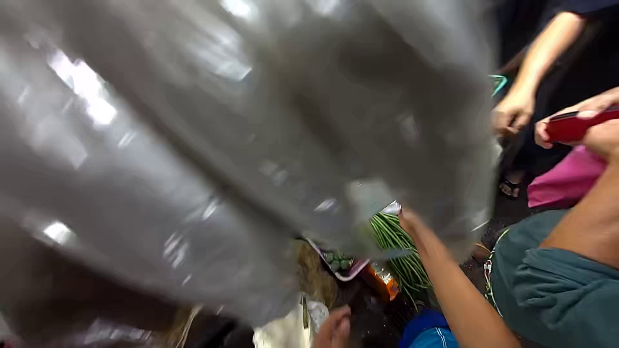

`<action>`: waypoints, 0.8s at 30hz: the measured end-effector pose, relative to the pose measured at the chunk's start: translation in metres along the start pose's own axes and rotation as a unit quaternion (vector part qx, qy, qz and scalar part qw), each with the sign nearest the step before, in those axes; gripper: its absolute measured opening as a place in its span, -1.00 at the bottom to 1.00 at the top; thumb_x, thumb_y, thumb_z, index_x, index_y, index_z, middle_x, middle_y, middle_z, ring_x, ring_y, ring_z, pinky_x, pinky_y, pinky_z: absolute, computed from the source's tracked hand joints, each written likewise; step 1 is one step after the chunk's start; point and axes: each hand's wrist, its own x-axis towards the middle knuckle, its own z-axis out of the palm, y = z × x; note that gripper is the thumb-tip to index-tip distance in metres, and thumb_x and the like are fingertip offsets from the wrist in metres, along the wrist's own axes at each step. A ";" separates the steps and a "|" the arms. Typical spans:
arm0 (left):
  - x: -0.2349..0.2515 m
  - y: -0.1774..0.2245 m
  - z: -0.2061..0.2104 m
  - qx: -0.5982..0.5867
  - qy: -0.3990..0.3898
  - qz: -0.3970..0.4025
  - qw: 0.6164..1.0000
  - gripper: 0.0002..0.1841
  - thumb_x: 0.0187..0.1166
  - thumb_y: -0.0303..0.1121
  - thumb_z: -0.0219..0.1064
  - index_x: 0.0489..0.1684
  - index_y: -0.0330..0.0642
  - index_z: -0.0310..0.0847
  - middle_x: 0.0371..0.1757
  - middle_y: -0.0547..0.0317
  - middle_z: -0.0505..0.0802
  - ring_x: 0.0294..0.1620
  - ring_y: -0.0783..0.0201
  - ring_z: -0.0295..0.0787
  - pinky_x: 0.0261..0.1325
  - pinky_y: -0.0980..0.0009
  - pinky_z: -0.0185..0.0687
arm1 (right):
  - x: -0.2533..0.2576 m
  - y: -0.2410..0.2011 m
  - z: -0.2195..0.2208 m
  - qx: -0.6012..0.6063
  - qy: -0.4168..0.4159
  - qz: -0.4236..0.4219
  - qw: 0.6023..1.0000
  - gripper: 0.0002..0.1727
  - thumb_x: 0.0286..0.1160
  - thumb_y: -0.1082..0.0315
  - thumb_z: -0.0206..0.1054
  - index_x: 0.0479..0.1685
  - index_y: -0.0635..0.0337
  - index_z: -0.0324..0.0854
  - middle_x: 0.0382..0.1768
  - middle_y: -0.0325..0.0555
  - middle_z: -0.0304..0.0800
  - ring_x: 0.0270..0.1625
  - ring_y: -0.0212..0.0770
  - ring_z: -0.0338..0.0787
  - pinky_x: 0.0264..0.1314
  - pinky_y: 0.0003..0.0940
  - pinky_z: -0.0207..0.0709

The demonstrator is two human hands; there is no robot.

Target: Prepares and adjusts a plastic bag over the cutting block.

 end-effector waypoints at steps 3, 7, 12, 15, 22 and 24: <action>0.053 0.042 -0.011 0.008 0.094 0.113 0.989 -0.51 0.69 -0.11 0.32 0.54 -0.11 0.57 0.30 0.14 0.84 0.15 0.21 0.85 0.18 0.19 0.83 | -0.072 0.030 0.008 -0.046 -0.127 0.051 0.989 -0.53 0.33 0.33 0.58 0.14 0.40 0.59 -0.20 -0.04 0.88 -0.18 -0.20 0.90 -0.04 -0.18 0.86; 0.059 0.077 -0.024 0.005 0.120 0.151 0.981 -0.35 0.52 0.01 0.48 0.54 -0.17 0.55 0.32 0.14 0.82 0.13 0.26 0.85 0.09 0.26 0.85 | -0.150 0.043 0.011 -0.155 -0.228 0.086 0.957 -0.16 -0.06 0.26 0.79 0.33 0.35 0.48 -0.09 -0.04 0.90 -0.08 -0.19 0.93 0.01 -0.18 0.89; 0.023 0.032 -0.050 -0.004 0.112 0.199 0.974 -0.51 0.50 0.02 0.50 0.28 -0.09 0.74 0.35 0.13 0.78 0.29 0.21 0.75 0.17 0.20 0.79 | -0.217 0.067 0.018 -0.284 -0.206 0.074 0.933 0.04 -0.06 0.00 0.81 0.55 0.20 0.39 0.03 -0.08 0.88 -0.01 -0.24 0.91 0.07 -0.18 0.86; 0.000 -0.002 -0.060 -0.048 0.080 0.203 0.975 -0.77 0.60 -0.21 0.45 0.06 -0.09 0.83 0.08 0.21 0.89 0.07 0.30 0.86 0.10 0.29 0.86 | -0.252 0.075 0.029 -0.310 -0.185 0.068 0.930 0.00 -0.02 -0.01 0.79 0.51 0.22 0.42 0.04 -0.09 0.87 0.03 -0.27 0.89 0.12 -0.20 0.84; -0.050 -0.063 -0.102 -0.208 0.125 0.128 0.962 -0.90 0.40 -0.52 0.53 -0.27 -0.35 0.74 -0.36 0.11 0.89 -0.36 0.29 0.86 -0.19 0.34 0.86 | -0.317 0.111 0.058 -0.349 -0.280 0.111 0.887 -0.07 0.28 0.03 0.66 0.65 0.19 0.30 0.01 -0.07 0.89 -0.17 -0.21 0.89 -0.25 -0.23 0.82; -0.067 -0.079 -0.116 -0.289 0.128 0.099 0.943 -0.88 0.34 -0.59 0.54 -0.33 -0.40 0.70 -0.37 0.03 0.88 -0.40 0.23 0.85 -0.23 0.30 0.86 | -0.336 0.119 0.062 -0.411 -0.259 0.057 0.872 0.00 0.25 -0.08 0.66 0.71 0.14 0.29 0.25 -0.08 0.79 -0.11 -0.21 0.87 -0.25 -0.21 0.82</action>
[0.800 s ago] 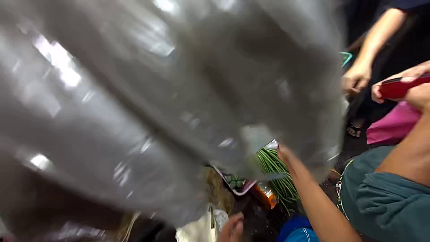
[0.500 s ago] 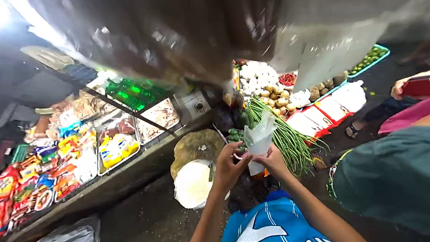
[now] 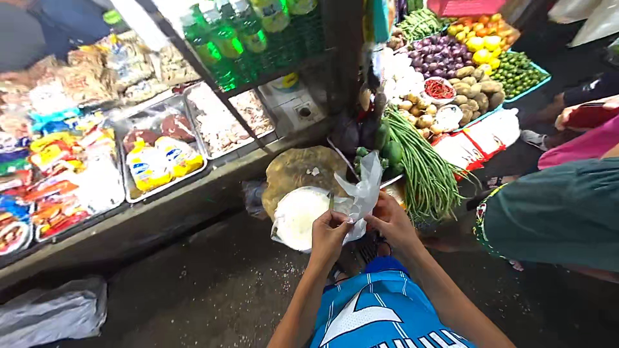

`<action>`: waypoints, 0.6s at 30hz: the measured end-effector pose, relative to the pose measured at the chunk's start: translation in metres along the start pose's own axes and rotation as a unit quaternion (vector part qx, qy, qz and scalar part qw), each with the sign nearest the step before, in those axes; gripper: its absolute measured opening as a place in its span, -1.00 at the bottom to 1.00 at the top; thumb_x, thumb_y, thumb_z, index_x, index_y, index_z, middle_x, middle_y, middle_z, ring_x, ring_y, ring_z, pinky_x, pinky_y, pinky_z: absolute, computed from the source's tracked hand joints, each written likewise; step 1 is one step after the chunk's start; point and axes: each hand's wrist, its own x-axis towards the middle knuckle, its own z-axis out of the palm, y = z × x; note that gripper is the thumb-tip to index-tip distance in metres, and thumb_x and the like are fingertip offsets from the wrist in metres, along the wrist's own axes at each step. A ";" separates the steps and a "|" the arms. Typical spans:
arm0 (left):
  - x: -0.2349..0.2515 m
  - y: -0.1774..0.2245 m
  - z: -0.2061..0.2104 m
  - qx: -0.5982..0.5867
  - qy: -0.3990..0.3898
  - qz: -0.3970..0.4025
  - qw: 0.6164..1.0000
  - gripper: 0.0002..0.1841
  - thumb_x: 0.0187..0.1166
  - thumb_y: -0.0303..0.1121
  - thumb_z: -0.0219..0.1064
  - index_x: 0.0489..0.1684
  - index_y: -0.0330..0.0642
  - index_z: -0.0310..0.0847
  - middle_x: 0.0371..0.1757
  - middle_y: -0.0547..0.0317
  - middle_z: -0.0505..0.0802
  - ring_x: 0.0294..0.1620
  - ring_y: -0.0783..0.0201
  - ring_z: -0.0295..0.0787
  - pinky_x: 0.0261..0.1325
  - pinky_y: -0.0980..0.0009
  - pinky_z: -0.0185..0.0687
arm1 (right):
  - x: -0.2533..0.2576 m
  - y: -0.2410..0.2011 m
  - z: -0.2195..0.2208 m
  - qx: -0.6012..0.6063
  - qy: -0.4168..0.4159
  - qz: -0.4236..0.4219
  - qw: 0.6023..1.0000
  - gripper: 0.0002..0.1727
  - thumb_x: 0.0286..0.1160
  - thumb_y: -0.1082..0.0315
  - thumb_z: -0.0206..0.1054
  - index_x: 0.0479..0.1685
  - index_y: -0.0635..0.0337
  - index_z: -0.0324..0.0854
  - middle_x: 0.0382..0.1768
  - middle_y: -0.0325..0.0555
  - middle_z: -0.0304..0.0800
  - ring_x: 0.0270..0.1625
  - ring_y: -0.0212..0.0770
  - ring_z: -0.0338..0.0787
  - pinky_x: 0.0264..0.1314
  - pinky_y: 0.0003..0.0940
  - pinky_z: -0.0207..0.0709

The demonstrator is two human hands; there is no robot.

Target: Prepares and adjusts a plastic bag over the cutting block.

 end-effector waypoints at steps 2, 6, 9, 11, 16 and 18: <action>-0.010 0.000 -0.020 -0.049 -0.019 -0.027 0.998 -0.90 0.39 -0.59 0.50 -0.28 -0.41 0.69 -0.32 0.00 0.88 -0.35 0.20 0.86 -0.19 0.26 0.87 | -0.016 -0.003 0.017 -0.061 0.054 -0.069 0.994 -0.03 0.24 -0.18 0.63 0.65 0.16 0.39 0.34 -0.02 0.68 -0.30 -0.31 0.70 -0.38 -0.33 0.63; -0.024 0.002 -0.037 -0.060 -0.091 -0.029 0.994 -0.86 0.65 -0.49 0.32 -0.12 -0.42 0.74 -0.20 0.00 0.90 -0.24 0.22 0.87 -0.08 0.26 0.87 | -0.048 -0.016 0.047 -0.063 0.018 -0.239 0.969 -0.49 0.36 0.10 0.64 0.23 0.12 0.67 -0.01 -0.17 0.78 -0.35 -0.43 0.73 -0.36 -0.49 0.72; -0.028 -0.002 -0.035 -0.086 -0.081 -0.028 0.993 -0.91 0.56 -0.53 0.41 -0.25 -0.41 0.76 -0.32 0.04 0.87 -0.34 0.28 0.82 -0.17 0.32 0.83 | -0.055 -0.019 0.064 -0.077 -0.004 -0.248 0.966 -0.44 0.29 0.05 0.67 0.23 0.12 0.69 0.03 -0.17 0.76 -0.11 -0.42 0.78 -0.15 -0.52 0.78; -0.028 0.000 -0.033 -0.118 -0.047 -0.055 0.990 -0.92 0.42 -0.55 0.52 -0.34 -0.39 0.74 -0.39 0.03 0.86 -0.42 0.31 0.80 -0.25 0.36 0.79 | -0.053 -0.023 0.066 -0.080 -0.005 -0.241 0.967 -0.35 0.24 0.02 0.70 0.30 0.15 0.65 0.07 -0.14 0.73 -0.08 -0.42 0.78 -0.13 -0.53 0.78; -0.022 0.003 -0.030 -0.177 -0.045 -0.078 0.980 -0.84 0.32 -0.60 0.57 -0.27 -0.40 0.69 -0.32 -0.02 0.88 -0.32 0.25 0.85 -0.11 0.28 0.84 | -0.045 -0.028 0.063 -0.022 -0.038 -0.212 0.976 -0.32 0.20 0.26 0.72 0.37 0.21 0.58 0.10 -0.08 0.76 -0.02 -0.34 0.84 0.01 -0.44 0.85; -0.016 0.002 -0.031 -0.195 -0.046 -0.066 0.977 -0.78 0.32 -0.63 0.57 -0.18 -0.40 0.64 -0.26 -0.04 0.88 -0.26 0.21 0.87 -0.04 0.23 0.85 | -0.039 -0.028 0.063 0.022 -0.036 -0.189 0.981 -0.33 0.16 0.38 0.72 0.35 0.23 0.58 0.03 -0.08 0.82 -0.05 -0.25 0.89 0.02 -0.34 0.89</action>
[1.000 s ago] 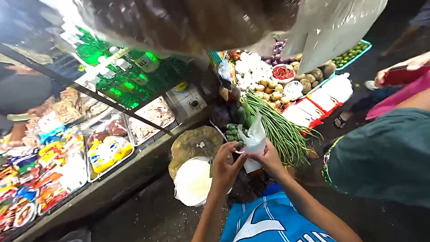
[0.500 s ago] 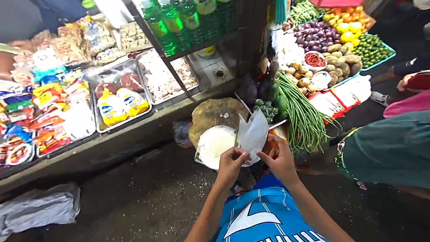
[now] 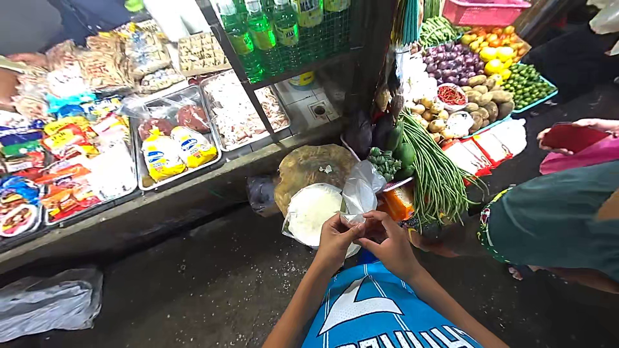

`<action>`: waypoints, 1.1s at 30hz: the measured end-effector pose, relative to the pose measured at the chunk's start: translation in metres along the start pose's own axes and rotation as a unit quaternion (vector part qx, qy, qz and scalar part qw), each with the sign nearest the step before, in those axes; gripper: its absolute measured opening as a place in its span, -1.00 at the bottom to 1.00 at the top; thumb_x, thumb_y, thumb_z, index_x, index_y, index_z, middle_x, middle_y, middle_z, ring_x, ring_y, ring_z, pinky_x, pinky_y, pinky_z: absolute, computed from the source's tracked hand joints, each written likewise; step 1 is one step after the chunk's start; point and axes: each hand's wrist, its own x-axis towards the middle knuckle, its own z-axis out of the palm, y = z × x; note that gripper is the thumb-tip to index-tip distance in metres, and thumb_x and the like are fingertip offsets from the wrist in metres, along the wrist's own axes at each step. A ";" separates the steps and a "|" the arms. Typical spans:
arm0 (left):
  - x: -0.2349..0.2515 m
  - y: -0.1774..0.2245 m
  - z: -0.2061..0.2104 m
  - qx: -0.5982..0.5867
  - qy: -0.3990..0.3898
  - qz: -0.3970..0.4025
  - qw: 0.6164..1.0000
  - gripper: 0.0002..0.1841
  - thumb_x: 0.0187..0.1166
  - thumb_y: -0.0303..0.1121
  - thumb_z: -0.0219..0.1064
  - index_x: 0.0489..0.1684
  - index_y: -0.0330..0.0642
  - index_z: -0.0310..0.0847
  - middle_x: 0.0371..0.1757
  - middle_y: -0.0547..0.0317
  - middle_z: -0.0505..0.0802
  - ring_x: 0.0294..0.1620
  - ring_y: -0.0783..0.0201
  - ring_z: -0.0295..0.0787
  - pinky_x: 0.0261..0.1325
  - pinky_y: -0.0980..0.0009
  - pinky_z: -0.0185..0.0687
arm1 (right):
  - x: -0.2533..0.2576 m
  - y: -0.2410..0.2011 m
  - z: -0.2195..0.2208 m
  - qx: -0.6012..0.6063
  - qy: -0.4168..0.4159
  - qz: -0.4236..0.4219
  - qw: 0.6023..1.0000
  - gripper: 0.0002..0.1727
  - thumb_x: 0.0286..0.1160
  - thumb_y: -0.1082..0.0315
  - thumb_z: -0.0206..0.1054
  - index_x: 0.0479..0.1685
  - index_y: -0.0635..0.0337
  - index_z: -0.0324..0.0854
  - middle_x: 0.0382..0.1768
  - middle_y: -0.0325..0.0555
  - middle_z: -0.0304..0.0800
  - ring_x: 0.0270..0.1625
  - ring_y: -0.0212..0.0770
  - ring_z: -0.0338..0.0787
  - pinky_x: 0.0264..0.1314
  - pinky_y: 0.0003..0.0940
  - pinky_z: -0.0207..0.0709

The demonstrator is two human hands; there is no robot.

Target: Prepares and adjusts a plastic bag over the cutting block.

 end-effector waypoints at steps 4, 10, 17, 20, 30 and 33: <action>0.009 0.003 0.001 -0.020 0.032 0.007 0.999 -0.69 0.23 -0.68 0.58 -0.15 -0.37 0.58 -0.29 -0.02 0.87 -0.28 0.21 0.86 -0.09 0.22 0.85 | 0.013 0.000 -0.008 0.024 -0.013 0.024 0.999 -0.47 0.24 0.39 0.67 0.24 0.20 0.62 -0.18 -0.18 0.86 -0.17 -0.29 0.89 -0.07 -0.37 0.87; 0.017 -0.001 0.002 -0.002 0.025 0.047 0.999 -0.84 0.38 -0.60 0.54 -0.16 -0.37 0.74 -0.22 0.01 0.88 -0.22 0.24 0.85 0.00 0.25 0.83 | 0.035 0.009 -0.022 0.024 -0.081 0.034 0.996 -0.75 0.38 0.34 0.60 -0.03 0.16 0.75 -0.18 -0.24 0.91 -0.18 -0.34 0.90 -0.04 -0.39 0.86; 0.010 0.003 0.007 -0.048 0.162 0.092 0.981 -0.88 0.44 -0.56 0.50 -0.16 -0.32 0.74 -0.23 -0.02 0.90 -0.23 0.20 0.88 0.00 0.20 0.85 | 0.063 0.019 -0.036 0.026 -0.115 0.004 0.993 -0.88 0.51 0.35 0.47 -0.09 0.16 0.76 -0.24 -0.24 0.87 -0.26 -0.37 0.85 -0.16 -0.41 0.82; -0.005 0.013 0.006 -0.164 0.154 0.129 0.966 -0.84 0.55 -0.36 0.47 -0.04 -0.10 0.66 -0.15 -0.03 0.89 -0.16 0.12 0.90 0.06 0.12 0.85 | 0.074 0.039 -0.045 -0.113 -0.070 -0.038 0.990 -0.86 0.47 0.30 0.45 -0.13 0.13 0.78 -0.24 -0.26 0.86 -0.23 -0.42 0.84 -0.14 -0.44 0.81; -0.041 0.030 -0.024 0.606 0.176 0.089 0.771 -0.80 0.56 -0.49 0.31 -0.13 0.01 0.85 0.04 0.15 0.77 -0.01 0.28 0.76 0.06 0.26 0.78 | 0.138 0.019 -0.030 0.283 -0.206 0.302 0.887 -0.84 0.76 0.44 -0.05 0.04 0.19 0.44 -0.52 -0.17 0.71 -0.46 -0.23 0.80 -0.23 -0.18 0.82; -0.032 0.048 -0.070 0.674 0.206 0.092 0.703 -0.71 0.55 -0.59 0.27 0.06 -0.08 0.82 0.12 0.04 0.77 0.06 0.13 0.79 0.10 0.06 0.80 | 0.156 0.032 -0.010 0.193 -0.233 0.216 0.928 -0.86 0.74 0.40 0.17 0.11 0.17 0.54 -0.53 -0.23 0.67 -0.49 -0.37 0.68 -0.26 -0.36 0.70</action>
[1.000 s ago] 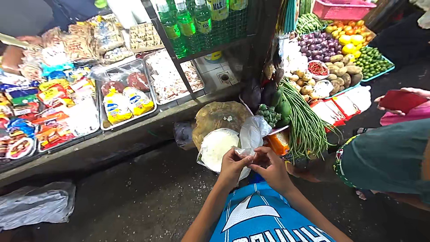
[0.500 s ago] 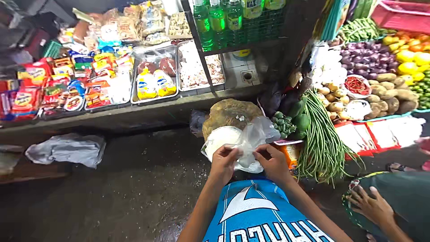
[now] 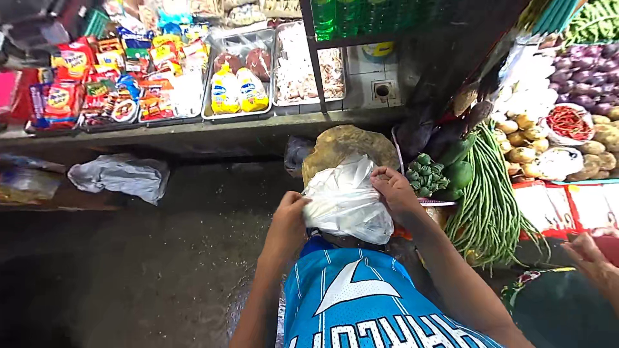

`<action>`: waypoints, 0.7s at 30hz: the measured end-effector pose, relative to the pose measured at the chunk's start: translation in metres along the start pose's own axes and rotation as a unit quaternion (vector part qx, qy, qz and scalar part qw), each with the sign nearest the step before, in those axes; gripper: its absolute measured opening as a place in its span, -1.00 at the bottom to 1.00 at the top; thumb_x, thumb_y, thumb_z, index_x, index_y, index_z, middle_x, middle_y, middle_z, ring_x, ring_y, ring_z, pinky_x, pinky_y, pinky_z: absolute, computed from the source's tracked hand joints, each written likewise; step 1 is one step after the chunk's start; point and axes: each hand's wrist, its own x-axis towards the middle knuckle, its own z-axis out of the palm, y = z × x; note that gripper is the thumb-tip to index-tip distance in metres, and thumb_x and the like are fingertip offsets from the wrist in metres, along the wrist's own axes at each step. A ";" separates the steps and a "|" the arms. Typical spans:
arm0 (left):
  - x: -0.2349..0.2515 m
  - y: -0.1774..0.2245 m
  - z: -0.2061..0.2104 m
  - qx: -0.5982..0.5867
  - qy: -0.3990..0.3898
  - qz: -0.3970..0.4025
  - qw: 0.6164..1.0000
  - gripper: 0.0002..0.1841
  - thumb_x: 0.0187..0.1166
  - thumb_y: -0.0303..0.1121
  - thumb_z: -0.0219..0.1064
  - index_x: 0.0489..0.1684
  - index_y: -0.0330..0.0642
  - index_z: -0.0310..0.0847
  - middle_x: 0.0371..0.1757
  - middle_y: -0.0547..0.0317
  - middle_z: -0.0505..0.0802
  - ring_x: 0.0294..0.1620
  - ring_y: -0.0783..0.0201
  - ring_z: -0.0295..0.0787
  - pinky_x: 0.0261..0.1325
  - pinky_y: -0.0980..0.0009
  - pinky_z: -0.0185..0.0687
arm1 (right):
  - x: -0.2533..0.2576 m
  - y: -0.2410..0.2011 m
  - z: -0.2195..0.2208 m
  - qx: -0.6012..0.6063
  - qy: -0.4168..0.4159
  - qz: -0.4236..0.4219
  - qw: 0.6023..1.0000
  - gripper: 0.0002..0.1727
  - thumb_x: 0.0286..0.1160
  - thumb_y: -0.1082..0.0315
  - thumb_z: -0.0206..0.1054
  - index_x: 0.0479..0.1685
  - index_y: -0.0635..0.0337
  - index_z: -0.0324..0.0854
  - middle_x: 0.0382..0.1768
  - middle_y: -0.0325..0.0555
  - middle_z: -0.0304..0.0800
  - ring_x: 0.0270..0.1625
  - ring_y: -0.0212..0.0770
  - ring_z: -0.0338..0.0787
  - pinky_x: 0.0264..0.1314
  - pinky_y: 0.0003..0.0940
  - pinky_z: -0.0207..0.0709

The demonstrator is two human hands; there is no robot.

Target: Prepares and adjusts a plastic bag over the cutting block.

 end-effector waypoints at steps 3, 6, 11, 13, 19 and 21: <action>0.036 -0.032 -0.022 0.029 0.025 0.005 0.999 -0.73 0.54 -0.59 0.30 0.14 -0.23 0.77 0.23 -0.02 0.76 0.10 0.09 0.80 0.11 0.05 0.81 | 0.023 0.018 -0.005 -0.202 0.080 0.012 0.976 -0.69 0.75 0.17 0.26 0.23 0.19 0.59 -0.33 -0.09 0.84 -0.30 -0.20 0.86 -0.11 -0.20 0.81; 0.068 -0.074 -0.037 0.037 0.051 0.036 0.997 -0.76 0.66 -0.37 0.31 0.13 -0.31 0.75 0.18 -0.11 0.76 0.00 0.07 0.80 0.05 0.08 0.79 | 0.026 0.052 -0.004 -0.373 0.116 0.155 0.907 -0.38 0.61 -0.13 0.35 0.28 0.30 0.65 0.00 0.21 0.82 0.08 0.17 0.81 0.28 0.27 0.62; 0.105 -0.148 -0.054 -0.029 -0.017 0.078 0.996 -0.59 0.37 -0.57 0.41 0.24 -0.18 0.72 0.60 -0.28 0.45 0.49 -0.20 0.53 0.31 -0.09 0.68 | 0.022 0.105 0.037 -0.335 0.215 0.290 0.870 -0.18 0.43 -0.20 0.48 0.42 0.37 0.57 0.12 0.29 0.80 0.20 0.24 0.79 0.39 0.31 0.56; 0.116 -0.174 -0.051 -0.042 -0.090 0.075 0.992 -0.38 0.23 -0.63 0.48 0.43 -0.20 0.61 0.72 -0.35 0.31 0.58 -0.28 0.46 0.35 -0.17 0.67 | 0.028 0.115 0.055 -0.309 0.274 0.293 0.862 -0.22 0.43 -0.14 0.51 0.42 0.37 0.57 0.13 0.30 0.78 0.20 0.24 0.77 0.39 0.29 0.54; 0.145 -0.201 -0.050 -0.028 -0.143 0.147 0.978 -0.60 0.52 -0.46 0.37 0.35 -0.31 0.63 0.54 -0.12 0.60 0.11 0.05 0.82 0.10 0.04 0.81 | 0.040 0.115 0.077 -0.289 0.382 0.276 0.833 -0.46 0.50 0.03 0.49 0.26 0.30 0.66 0.07 0.22 0.81 0.16 0.19 0.79 0.33 0.26 0.57; 0.149 -0.195 -0.050 -0.058 -0.087 0.167 0.980 -0.77 0.59 -0.43 0.35 0.13 -0.26 0.76 0.34 0.00 0.76 0.02 0.18 0.83 0.07 0.17 0.82 | 0.042 0.118 0.075 -0.277 0.378 0.261 0.844 -0.54 0.58 0.09 0.42 0.20 0.31 0.67 0.06 0.23 0.80 0.15 0.15 0.78 0.33 0.23 0.58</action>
